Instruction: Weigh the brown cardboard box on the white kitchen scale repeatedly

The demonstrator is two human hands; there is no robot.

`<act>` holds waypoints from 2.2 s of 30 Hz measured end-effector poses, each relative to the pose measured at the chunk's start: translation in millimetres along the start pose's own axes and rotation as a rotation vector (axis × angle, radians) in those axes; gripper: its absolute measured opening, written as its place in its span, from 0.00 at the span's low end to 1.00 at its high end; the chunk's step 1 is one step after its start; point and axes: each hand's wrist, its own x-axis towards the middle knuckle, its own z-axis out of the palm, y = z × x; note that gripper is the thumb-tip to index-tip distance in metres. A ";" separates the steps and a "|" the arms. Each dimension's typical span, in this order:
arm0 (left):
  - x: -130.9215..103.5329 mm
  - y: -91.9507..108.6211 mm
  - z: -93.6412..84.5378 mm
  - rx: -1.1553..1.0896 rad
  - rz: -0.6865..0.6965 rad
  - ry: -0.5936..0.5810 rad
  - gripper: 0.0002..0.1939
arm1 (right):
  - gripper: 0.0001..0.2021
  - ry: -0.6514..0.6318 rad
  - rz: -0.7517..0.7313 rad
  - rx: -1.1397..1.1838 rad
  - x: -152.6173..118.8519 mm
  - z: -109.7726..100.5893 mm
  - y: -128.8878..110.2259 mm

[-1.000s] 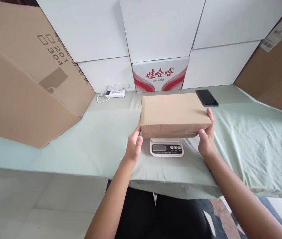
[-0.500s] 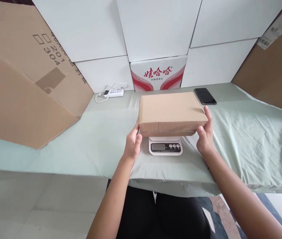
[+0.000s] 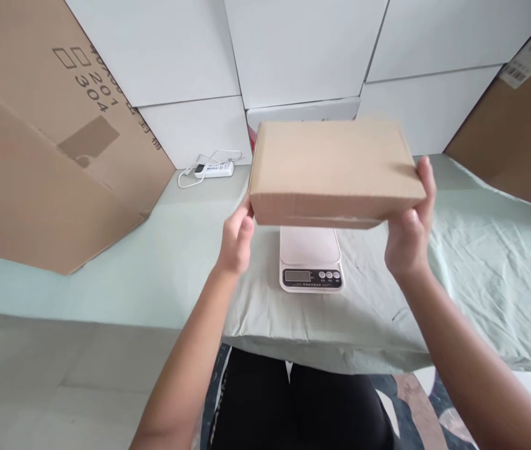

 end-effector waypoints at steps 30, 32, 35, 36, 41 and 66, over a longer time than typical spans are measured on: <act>28.4 -108.5 12.3 -0.021 -0.342 0.076 0.49 | 0.55 -0.148 0.257 0.024 16.5 49.7 110.0; 28.7 -109.7 9.9 -0.011 -0.356 0.086 0.50 | 0.56 -0.152 0.248 0.023 16.6 49.5 111.5; 30.7 -114.0 -1.6 0.027 -0.366 0.211 0.53 | 0.57 -0.120 0.260 0.043 15.9 45.5 115.8; 31.6 -116.0 -6.6 0.037 -0.363 0.268 0.54 | 0.57 -0.093 0.271 0.047 15.4 43.0 117.2; 33.9 -126.6 -18.6 -0.006 -0.365 0.338 0.56 | 0.52 -0.085 0.345 0.054 13.0 31.5 119.7; -33.3 -21.2 10.7 -0.019 -0.166 0.040 0.46 | 0.54 -0.049 0.056 -0.120 -35.0 8.2 26.0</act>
